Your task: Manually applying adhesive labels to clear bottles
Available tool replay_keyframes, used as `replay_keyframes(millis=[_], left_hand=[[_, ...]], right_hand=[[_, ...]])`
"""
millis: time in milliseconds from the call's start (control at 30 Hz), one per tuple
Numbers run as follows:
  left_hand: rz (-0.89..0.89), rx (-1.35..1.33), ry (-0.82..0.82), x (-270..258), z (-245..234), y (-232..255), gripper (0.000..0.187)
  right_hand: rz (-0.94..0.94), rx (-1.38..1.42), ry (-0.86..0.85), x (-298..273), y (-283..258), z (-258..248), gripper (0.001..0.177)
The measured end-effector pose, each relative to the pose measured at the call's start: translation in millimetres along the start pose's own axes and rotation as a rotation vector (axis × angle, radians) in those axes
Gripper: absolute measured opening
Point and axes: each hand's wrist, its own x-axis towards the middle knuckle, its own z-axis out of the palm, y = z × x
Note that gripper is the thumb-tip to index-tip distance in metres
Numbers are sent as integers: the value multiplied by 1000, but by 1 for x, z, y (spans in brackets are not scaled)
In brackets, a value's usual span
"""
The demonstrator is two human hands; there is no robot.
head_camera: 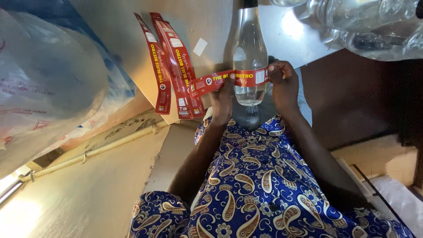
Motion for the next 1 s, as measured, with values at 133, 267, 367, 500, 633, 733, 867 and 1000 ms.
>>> replay_keyframes(millis=[133,267,367,500,633,733,867,1000], left_hand=[[25,-28,40,5,5,-8,27],[-20,-96,75,-4,24,21,29],[-99,42,59,6,-14,-12,36],[-94,433,-70,11,-29,-15,47],[82,1212,-169,60,-98,-116,52],[168,1517,-180,77,-97,-138,54],[-113,1005,-192,70,-68,-83,59],[-393,811,-257,101,-87,-105,50]], right_hand=[[44,-37,-27,4,8,0,25],[215,121,78,2,38,18,36],[147,155,83,5,19,39,33],[154,163,57,16,48,40,32],[231,91,-9,9,2,49,40],[228,77,-156,15,10,33,38],[203,111,-432,21,5,14,42],[245,154,-618,16,-16,6,53]])
